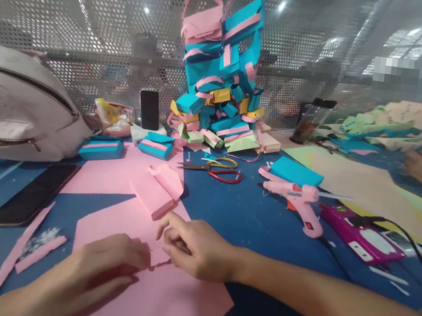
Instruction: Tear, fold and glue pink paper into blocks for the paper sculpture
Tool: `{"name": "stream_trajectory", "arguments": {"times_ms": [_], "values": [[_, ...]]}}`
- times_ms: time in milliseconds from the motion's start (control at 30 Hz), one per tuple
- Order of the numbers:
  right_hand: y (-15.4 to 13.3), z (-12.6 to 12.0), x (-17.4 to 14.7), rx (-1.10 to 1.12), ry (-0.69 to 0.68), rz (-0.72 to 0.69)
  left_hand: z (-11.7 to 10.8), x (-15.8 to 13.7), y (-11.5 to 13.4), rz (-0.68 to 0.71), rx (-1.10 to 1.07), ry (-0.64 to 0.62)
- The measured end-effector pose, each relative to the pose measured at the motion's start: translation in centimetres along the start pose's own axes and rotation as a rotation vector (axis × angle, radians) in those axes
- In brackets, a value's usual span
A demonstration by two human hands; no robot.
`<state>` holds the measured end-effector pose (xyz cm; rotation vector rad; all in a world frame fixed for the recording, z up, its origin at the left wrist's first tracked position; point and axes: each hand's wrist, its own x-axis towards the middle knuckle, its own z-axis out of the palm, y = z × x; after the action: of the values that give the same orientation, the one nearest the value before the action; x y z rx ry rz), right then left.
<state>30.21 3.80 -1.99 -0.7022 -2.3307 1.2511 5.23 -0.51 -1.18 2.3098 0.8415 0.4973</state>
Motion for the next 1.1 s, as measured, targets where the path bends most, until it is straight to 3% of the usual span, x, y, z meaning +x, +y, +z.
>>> {"name": "stream_trajectory", "arguments": {"times_ms": [133,233,333,433,667,833,967,1100], "values": [[0.1,0.0,0.1,-0.092,0.002,-0.007,0.3,-0.6,-0.7,0.222,0.226,-0.008],[0.4,-0.1,0.1,-0.106,0.046,-0.011,1.1,-1.2,-1.1,0.34,0.43,0.082],[0.8,-0.1,0.1,-0.096,0.11,-0.008,2.0,-1.8,-1.2,0.345,0.556,0.176],[0.9,-0.2,0.1,-0.061,0.158,0.018,2.4,-2.1,-1.0,0.36,0.622,0.177],[0.7,-0.4,-0.1,-0.114,0.14,0.038,1.2,-2.2,-0.1,0.398,0.774,0.034],[0.7,-0.4,-0.2,-0.133,0.144,0.041,0.2,-1.8,-0.3,0.5,0.804,-0.094],[0.6,-0.4,-0.2,-0.165,0.116,0.021,0.6,-1.6,-0.4,0.48,0.817,-0.095],[0.7,-0.3,-0.1,-0.219,0.066,0.0,0.5,-1.1,-0.1,0.481,0.785,-0.019]]}}
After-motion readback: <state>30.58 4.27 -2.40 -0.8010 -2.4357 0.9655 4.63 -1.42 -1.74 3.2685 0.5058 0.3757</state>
